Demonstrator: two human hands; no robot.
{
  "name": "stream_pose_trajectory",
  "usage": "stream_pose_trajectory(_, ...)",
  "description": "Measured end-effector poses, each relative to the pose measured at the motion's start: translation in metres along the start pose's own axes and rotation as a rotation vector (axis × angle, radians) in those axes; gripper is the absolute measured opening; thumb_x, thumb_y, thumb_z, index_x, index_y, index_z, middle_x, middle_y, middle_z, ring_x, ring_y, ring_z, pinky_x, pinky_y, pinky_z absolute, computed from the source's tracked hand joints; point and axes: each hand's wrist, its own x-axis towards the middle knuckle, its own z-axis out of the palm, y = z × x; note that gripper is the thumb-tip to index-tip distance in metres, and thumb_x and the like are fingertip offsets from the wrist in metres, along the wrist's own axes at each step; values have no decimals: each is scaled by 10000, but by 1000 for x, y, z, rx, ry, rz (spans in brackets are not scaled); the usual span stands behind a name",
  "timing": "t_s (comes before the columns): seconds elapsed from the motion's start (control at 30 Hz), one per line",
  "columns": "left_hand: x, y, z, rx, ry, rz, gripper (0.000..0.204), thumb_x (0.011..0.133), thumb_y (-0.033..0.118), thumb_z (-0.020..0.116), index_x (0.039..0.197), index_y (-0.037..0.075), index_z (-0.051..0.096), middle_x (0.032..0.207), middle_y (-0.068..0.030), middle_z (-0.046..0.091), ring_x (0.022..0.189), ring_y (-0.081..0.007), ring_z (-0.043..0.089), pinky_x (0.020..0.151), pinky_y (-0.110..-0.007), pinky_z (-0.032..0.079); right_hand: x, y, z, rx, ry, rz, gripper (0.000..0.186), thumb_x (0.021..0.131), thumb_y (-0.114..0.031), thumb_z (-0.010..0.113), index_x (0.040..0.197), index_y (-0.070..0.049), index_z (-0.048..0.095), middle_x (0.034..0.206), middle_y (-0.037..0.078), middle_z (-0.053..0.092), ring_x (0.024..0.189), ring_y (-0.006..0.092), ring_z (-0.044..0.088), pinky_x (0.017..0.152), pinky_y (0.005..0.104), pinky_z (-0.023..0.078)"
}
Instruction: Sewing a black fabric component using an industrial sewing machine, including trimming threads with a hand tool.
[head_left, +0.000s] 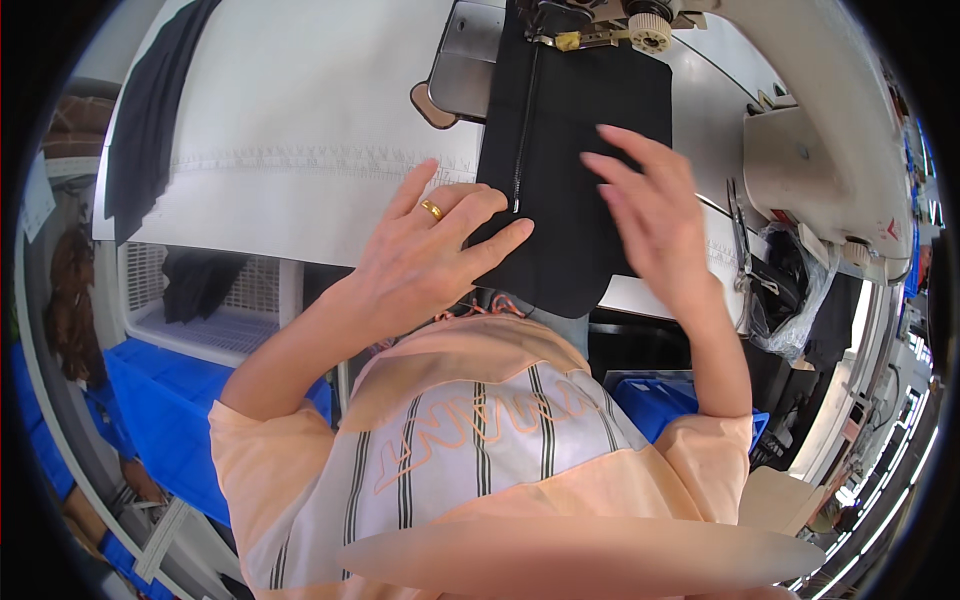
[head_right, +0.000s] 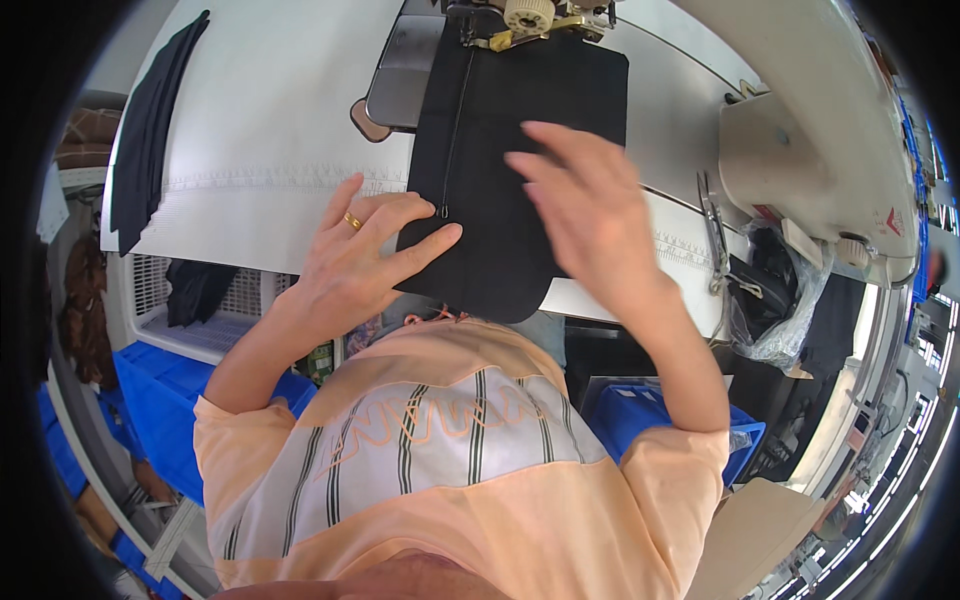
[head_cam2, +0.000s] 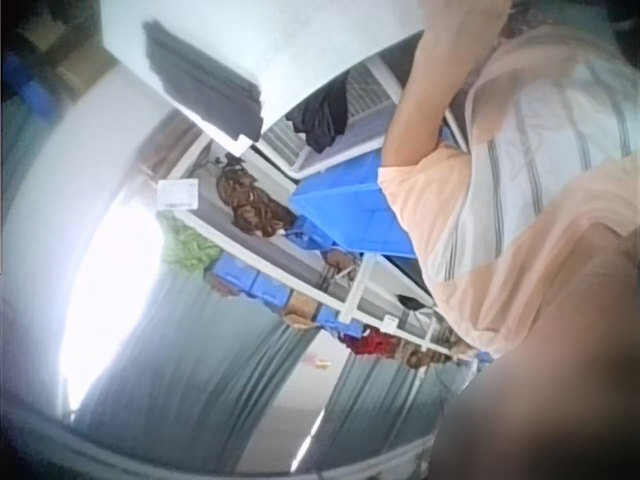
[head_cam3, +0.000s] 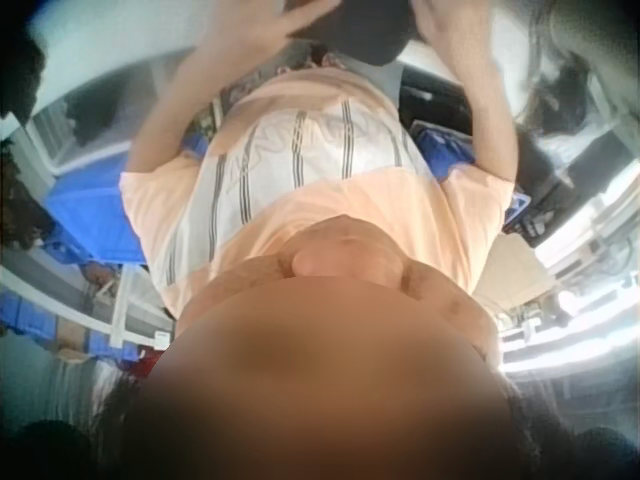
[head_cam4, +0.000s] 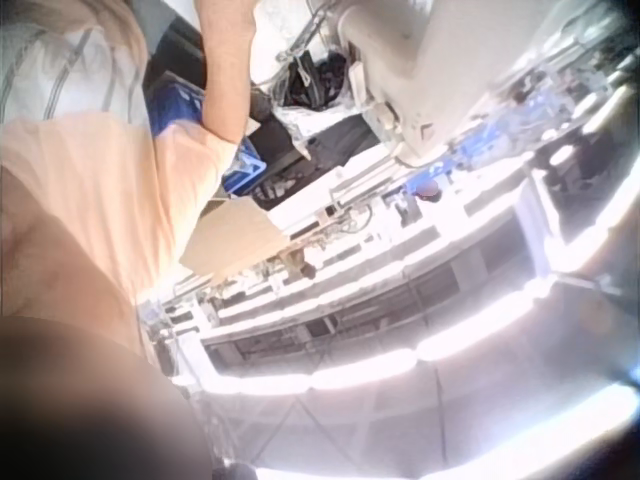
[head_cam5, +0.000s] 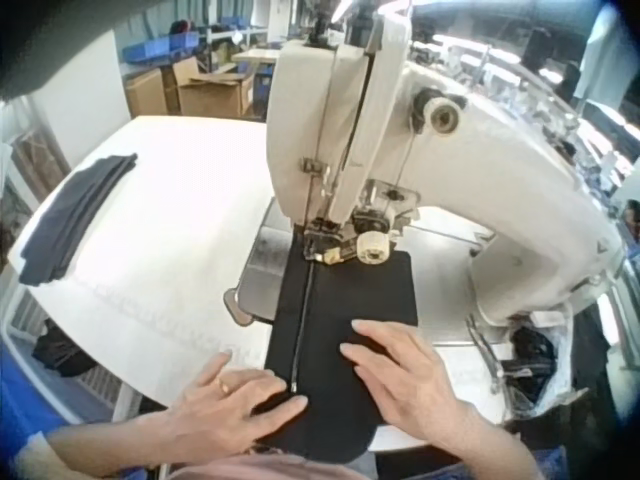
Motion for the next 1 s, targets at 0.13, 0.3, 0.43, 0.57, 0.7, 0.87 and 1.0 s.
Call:
stream_pose_trajectory(0.13, 2, -5, -3, 56, -31, 79, 520, 646, 144, 744, 1157, 205, 670, 1129, -25, 567, 1036, -213, 586, 1054, -521, 331, 37, -9, 30, -3, 48, -126, 412, 770, -68, 689, 1175, -69, 613, 1269, 108, 539, 1063, 304, 556, 894, 410, 449)
stream_pose_trajectory(0.3, 7, -18, -15, -126, -83, 90, 532, 665, 379, 785, 1133, 162, 654, 1115, -36, 593, 1019, -199, 607, 1075, -488, 312, 24, -30, 28, -44, -69, -122, 508, 734, -216, 744, 1205, -86, 605, 1258, 104, 525, 1111, 298, 505, 897, 415, 434)
stream_pose_trajectory(0.43, 18, -35, -20, -294, -65, 161, 427, 706, 368, 784, 1032, 123, 657, 1085, -35, 624, 977, -195, 637, 1087, -472, 316, 1, -41, 31, -27, -111, -62, 527, 736, -239, 749, 1221, -87, 610, 1265, 85, 529, 1116, 275, 497, 914, 404, 422)
stream_pose_trajectory(0.57, 24, -38, -21, -202, -146, 207, 297, 745, 258, 774, 974, 108, 660, 1074, -19, 636, 944, -180, 653, 1065, -467, 357, -2, -38, 35, -54, -128, -77, 540, 739, -258, 751, 1230, -84, 608, 1284, 70, 530, 1124, 267, 493, 919, 402, 419)
stream_pose_trajectory(0.7, 20, -29, -20, -162, -98, 204, 204, 756, 143, 764, 927, 91, 665, 1042, -15, 646, 914, -167, 659, 1008, -448, 426, 1, -39, 32, -35, -116, -71, 542, 741, -262, 750, 1232, -81, 607, 1301, 65, 526, 1126, 267, 491, 920, 407, 420)
stream_pose_trajectory(0.87, 17, -29, -14, -199, -20, 151, 186, 754, 114, 763, 911, 85, 669, 1022, -13, 651, 908, -175, 660, 989, -440, 446, -1, -40, 32, -45, -111, -83, 522, 752, -265, 749, 1224, -88, 611, 1302, 55, 542, 1125, 269, 500, 919, 415, 437)
stream_pose_trajectory(1.0, 25, -37, -17, -270, -32, 153, 139, 771, 112, 737, 889, 72, 676, 1039, -38, 655, 895, -202, 650, 966, -440, 455, -5, -39, 36, -78, -68, -140, 477, 762, -220, 709, 1211, -89, 615, 1292, 81, 552, 1108, 283, 522, 902, 429, 478)
